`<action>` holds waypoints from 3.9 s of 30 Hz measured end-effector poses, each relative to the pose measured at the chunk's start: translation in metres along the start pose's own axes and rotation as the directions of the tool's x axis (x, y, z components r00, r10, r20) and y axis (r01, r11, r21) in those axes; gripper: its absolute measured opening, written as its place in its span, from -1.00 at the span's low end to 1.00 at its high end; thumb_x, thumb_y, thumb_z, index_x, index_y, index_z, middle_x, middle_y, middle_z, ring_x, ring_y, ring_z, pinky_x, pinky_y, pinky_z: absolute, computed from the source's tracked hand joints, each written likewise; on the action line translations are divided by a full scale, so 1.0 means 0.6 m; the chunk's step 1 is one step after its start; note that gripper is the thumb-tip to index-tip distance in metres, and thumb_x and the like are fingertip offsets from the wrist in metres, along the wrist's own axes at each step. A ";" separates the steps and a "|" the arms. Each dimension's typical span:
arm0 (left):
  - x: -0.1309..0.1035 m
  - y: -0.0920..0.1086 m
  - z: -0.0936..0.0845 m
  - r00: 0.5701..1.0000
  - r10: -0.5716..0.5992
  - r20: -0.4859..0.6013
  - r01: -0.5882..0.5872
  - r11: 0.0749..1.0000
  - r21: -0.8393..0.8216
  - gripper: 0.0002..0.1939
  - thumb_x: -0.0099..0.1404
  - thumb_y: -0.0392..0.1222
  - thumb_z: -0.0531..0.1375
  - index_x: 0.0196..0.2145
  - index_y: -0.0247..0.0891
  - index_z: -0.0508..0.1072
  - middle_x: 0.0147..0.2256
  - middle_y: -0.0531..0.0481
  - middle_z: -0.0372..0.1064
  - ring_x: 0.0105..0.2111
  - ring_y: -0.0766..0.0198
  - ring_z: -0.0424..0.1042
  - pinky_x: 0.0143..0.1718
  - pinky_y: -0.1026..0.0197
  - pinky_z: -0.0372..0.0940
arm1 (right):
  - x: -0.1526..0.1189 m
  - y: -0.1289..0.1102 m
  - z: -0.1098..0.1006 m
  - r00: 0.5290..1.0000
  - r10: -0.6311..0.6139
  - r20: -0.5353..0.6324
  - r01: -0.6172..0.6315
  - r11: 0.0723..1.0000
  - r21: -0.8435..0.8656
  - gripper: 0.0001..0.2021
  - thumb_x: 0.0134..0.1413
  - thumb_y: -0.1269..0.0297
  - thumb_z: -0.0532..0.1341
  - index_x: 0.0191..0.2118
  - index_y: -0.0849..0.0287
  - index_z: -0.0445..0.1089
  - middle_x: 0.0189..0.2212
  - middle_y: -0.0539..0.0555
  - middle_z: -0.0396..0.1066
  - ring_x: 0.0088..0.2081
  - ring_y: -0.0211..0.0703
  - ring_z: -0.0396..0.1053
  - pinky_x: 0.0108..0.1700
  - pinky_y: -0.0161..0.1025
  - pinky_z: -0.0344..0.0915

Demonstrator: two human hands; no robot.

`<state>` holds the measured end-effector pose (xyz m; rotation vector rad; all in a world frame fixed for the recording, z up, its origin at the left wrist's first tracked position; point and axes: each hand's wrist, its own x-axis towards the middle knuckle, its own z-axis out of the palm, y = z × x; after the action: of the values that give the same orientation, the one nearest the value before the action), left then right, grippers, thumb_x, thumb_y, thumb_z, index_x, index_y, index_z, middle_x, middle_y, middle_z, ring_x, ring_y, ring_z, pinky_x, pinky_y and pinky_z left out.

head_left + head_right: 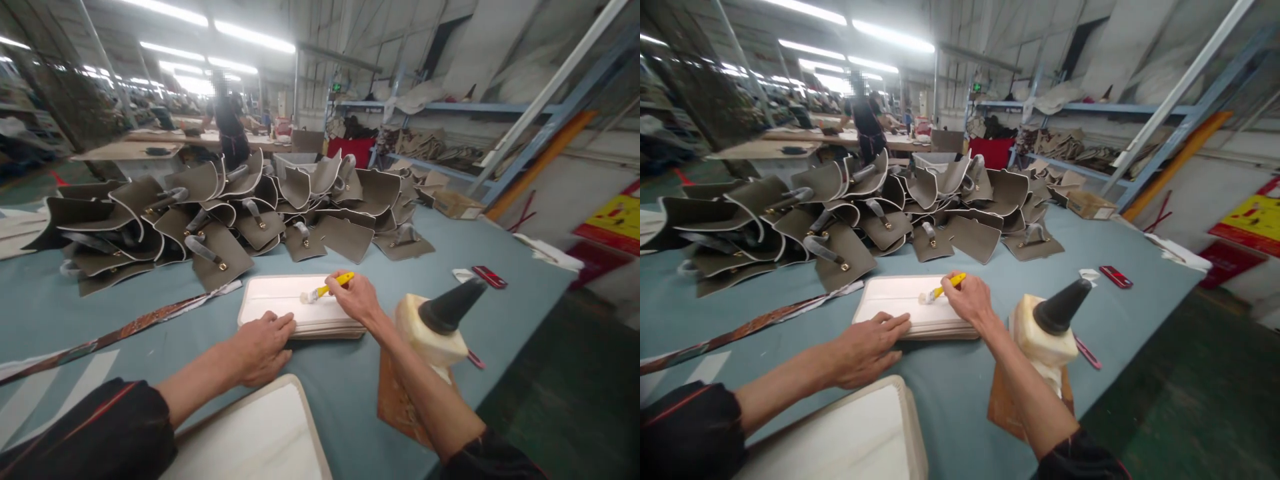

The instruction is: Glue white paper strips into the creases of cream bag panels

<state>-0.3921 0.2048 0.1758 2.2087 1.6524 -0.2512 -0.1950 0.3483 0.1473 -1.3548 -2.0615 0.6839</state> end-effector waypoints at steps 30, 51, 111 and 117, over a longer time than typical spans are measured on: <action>0.014 -0.030 0.048 0.994 -0.008 -0.111 0.004 0.999 -0.044 -0.38 0.32 -0.13 0.07 0.32 -0.25 0.28 0.40 -0.18 0.16 0.28 -0.12 0.27 0.25 -0.18 0.30 | -0.024 0.081 -0.089 0.983 0.062 -0.173 -0.106 0.960 -0.261 -0.70 0.25 0.20 0.09 -0.41 0.11 0.50 -0.63 0.00 0.40 -0.56 -0.14 0.32 -0.45 -0.26 -0.02; 0.059 -0.036 0.020 0.983 -0.015 -0.182 0.035 0.993 0.109 -0.89 0.34 -0.26 0.02 -0.19 -0.16 0.30 -0.05 -0.17 0.38 -0.03 0.02 0.37 0.05 -0.05 0.36 | -0.138 0.025 -0.072 0.918 0.216 -0.333 -0.058 0.903 0.426 -0.64 0.20 -0.06 0.21 -0.32 0.17 0.50 -0.52 0.05 0.51 -0.55 -0.15 0.37 -0.52 -0.30 0.19; 0.102 -0.100 -0.063 0.955 -0.243 -0.168 0.198 0.948 -0.248 -0.51 0.16 0.34 0.18 -0.32 -0.18 0.48 -0.33 -0.08 0.54 -0.33 0.09 0.47 -0.31 0.13 0.24 | -0.266 0.077 -0.054 0.872 0.461 -0.162 -0.180 0.611 0.771 -0.41 0.06 -0.35 0.31 -0.28 0.19 0.48 -0.56 0.04 0.42 -0.55 -0.17 0.31 -0.43 -0.23 0.33; 0.073 -0.121 -0.058 0.961 -0.269 -0.063 0.234 0.913 -0.334 -0.52 0.12 0.31 0.21 -0.34 -0.19 0.47 -0.38 -0.03 0.49 -0.36 0.14 0.41 -0.34 0.16 0.19 | -0.268 0.085 -0.045 0.865 0.483 -0.140 -0.189 0.570 0.800 -0.41 0.04 -0.34 0.34 -0.27 0.19 0.48 -0.54 0.03 0.41 -0.54 -0.17 0.29 -0.46 -0.23 0.29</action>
<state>-0.4509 0.2747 0.1786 1.7941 1.8854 0.0745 -0.0919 0.2196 0.1023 -1.2155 -0.9812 1.2194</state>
